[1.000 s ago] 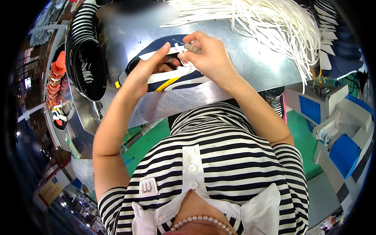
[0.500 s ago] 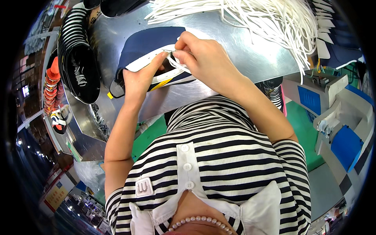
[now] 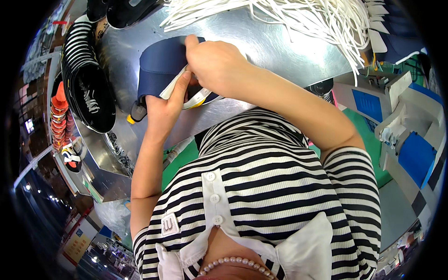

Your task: The person threads white shoelaces through the eyelets of a blue and white sneaker, pulling them tight and arranging them neatly. They repeat this process for a second shoe, ensuring the laces are properly aligned and secured.

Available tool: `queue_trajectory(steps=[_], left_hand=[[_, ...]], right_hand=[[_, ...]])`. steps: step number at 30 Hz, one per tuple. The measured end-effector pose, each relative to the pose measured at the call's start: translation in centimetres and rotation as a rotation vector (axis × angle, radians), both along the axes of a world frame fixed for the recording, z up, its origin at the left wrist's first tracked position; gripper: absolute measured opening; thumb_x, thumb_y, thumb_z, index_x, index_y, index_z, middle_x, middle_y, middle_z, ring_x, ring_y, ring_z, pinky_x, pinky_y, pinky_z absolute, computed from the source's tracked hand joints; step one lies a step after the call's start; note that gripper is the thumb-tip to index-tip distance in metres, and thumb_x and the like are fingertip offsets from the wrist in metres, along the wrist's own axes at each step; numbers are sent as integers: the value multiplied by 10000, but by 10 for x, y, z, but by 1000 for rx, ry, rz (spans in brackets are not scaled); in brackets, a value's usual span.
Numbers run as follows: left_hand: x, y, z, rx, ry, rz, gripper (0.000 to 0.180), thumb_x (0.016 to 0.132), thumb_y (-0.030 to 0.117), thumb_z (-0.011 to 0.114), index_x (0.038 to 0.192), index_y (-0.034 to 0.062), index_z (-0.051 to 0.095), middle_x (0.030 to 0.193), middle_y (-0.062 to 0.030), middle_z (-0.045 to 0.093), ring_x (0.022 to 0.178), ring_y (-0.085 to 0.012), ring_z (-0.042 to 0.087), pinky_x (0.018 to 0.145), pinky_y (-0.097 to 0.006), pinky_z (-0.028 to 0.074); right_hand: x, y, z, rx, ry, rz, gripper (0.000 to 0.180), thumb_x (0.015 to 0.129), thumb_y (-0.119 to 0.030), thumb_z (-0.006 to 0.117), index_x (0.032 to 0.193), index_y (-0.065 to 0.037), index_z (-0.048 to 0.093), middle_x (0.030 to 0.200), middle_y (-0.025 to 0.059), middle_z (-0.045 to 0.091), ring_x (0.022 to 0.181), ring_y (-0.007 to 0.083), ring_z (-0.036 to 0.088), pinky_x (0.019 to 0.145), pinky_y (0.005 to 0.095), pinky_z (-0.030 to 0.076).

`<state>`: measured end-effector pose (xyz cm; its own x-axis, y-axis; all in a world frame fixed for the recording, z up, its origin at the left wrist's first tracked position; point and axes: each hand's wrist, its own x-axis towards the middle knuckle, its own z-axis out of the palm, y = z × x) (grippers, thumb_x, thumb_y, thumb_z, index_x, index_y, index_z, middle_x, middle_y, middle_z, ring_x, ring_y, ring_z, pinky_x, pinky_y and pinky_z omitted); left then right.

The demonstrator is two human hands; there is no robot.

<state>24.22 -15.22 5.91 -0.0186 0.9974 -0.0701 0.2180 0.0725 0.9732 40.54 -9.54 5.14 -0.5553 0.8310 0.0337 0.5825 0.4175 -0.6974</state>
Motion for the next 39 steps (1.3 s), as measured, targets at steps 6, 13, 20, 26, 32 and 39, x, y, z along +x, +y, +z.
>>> queue_trajectory(steps=[6,13,20,26,32,39], left_hand=[[-18,8,6,-272,-197,-37,192,955,177,621,888,7,681,773,-40,673,605,-81,545,563,-230,431],[-10,18,12,-359,-94,66,315,831,83,756,1120,4,659,1035,-55,686,923,-133,629,817,-281,498],[-27,24,15,-565,-274,-60,190,832,132,739,982,27,690,871,-15,654,785,-90,569,689,-248,446],[-91,-42,120,66,-1588,125,346,665,-67,712,938,80,561,816,-32,575,660,-99,538,545,-228,382],[-41,-54,68,243,1,345,192,744,-63,719,884,52,656,979,-90,594,926,-153,577,671,-272,485],[-2,-39,-9,327,637,49,158,775,62,762,873,48,639,994,-109,625,903,-303,608,773,-393,467]], right_hand=[[16,12,33,-11,-141,76,188,937,-153,574,1061,-12,585,727,130,638,699,279,640,631,367,475],[8,6,-13,-311,515,-143,256,1009,-218,509,1182,-48,592,779,11,568,710,81,508,636,247,414],[-4,11,-18,-111,254,-248,286,993,-253,522,1131,-8,576,799,157,686,794,347,671,737,428,510],[-11,9,-26,-72,207,-331,292,982,-240,550,1163,-11,564,834,189,699,812,357,682,749,447,535],[-12,9,-29,-25,186,-355,278,974,-236,557,1152,-22,566,826,179,701,794,352,683,739,447,531],[10,-10,-14,-231,652,-259,271,977,-191,574,1204,-43,566,754,54,655,659,162,609,612,283,465]])
